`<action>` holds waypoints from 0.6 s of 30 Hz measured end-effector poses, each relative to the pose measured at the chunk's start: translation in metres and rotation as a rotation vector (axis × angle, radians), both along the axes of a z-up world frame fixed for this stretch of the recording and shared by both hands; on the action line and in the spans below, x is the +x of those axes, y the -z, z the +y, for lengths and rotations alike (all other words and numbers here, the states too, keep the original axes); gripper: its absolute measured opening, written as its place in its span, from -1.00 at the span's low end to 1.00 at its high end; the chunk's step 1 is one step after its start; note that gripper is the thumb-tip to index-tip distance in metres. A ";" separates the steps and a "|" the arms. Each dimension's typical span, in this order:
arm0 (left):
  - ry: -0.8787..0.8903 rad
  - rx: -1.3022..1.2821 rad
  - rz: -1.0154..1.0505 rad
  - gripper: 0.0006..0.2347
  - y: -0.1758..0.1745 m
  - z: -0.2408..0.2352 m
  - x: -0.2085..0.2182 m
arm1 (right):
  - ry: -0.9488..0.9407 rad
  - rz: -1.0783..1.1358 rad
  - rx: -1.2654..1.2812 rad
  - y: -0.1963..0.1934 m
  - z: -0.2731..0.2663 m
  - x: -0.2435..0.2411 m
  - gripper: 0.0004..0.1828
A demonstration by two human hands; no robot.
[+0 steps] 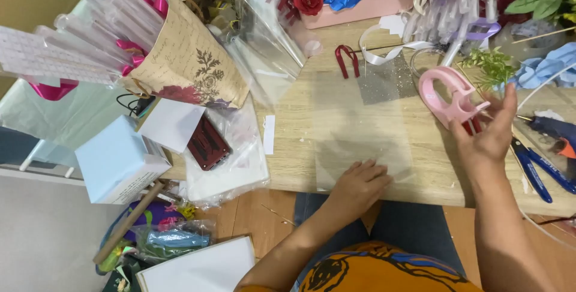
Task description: Assembling plastic floral sleeves by rolling plastic sheets around a tube and securing them with ribbon.
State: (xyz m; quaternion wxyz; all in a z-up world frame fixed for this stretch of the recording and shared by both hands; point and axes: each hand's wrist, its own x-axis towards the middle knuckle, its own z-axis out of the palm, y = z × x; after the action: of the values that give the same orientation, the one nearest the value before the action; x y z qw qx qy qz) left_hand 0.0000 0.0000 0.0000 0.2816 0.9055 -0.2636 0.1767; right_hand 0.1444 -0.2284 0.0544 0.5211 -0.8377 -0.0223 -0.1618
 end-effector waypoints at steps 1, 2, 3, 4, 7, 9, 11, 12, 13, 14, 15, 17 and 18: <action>0.000 -0.001 -0.002 -0.82 -0.001 -0.002 0.001 | 0.000 -0.002 -0.001 0.004 -0.005 -0.006 0.14; -0.001 -0.004 -0.033 -0.84 -0.001 -0.005 0.003 | -0.019 -0.293 -0.146 0.008 -0.009 -0.013 0.10; -0.002 -0.006 -0.064 -0.86 -0.002 -0.007 0.005 | -0.045 -0.583 -0.293 0.012 -0.014 -0.018 0.07; -0.003 -0.008 -0.066 -0.86 -0.001 -0.008 0.005 | -0.045 -0.585 -0.294 0.024 -0.017 -0.024 0.07; -0.004 0.002 -0.035 -0.83 -0.001 -0.009 0.007 | -0.308 -0.809 -0.376 0.046 -0.016 -0.042 -0.52; -0.013 -0.002 -0.058 -0.87 -0.006 -0.010 0.007 | -0.818 -0.322 -0.465 0.042 -0.007 -0.056 -0.23; 0.013 -0.054 0.014 -0.84 -0.006 -0.008 0.005 | -0.851 -0.268 -0.480 0.040 -0.003 -0.056 -0.28; 0.037 -0.105 0.083 -0.79 -0.006 -0.006 0.004 | -0.885 -0.218 -0.496 0.038 -0.001 -0.055 -0.33; 0.034 -0.107 0.088 -0.79 -0.004 0.000 0.004 | -0.889 -0.214 -0.495 0.038 0.001 -0.056 -0.33; -0.021 -0.074 0.074 -0.66 -0.002 0.005 0.003 | -0.872 -0.280 -0.435 0.037 0.002 -0.056 -0.57; -0.076 -0.041 0.058 -0.53 0.000 0.011 0.004 | -0.854 -0.348 -0.375 0.037 0.004 -0.055 -0.79; -0.170 0.101 0.146 -0.42 -0.003 0.040 0.005 | -0.857 -0.347 -0.357 0.036 0.005 -0.054 -0.81; -0.259 0.246 0.234 -0.31 -0.003 0.054 0.005 | -0.856 -0.347 -0.338 0.036 0.004 -0.055 -0.82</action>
State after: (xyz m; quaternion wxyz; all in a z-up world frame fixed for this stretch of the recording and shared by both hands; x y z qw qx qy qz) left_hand 0.0051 0.0536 0.0033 0.1727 0.9737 -0.1302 0.0716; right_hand 0.0896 -0.2240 0.0183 0.3862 -0.7870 -0.4768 -0.0645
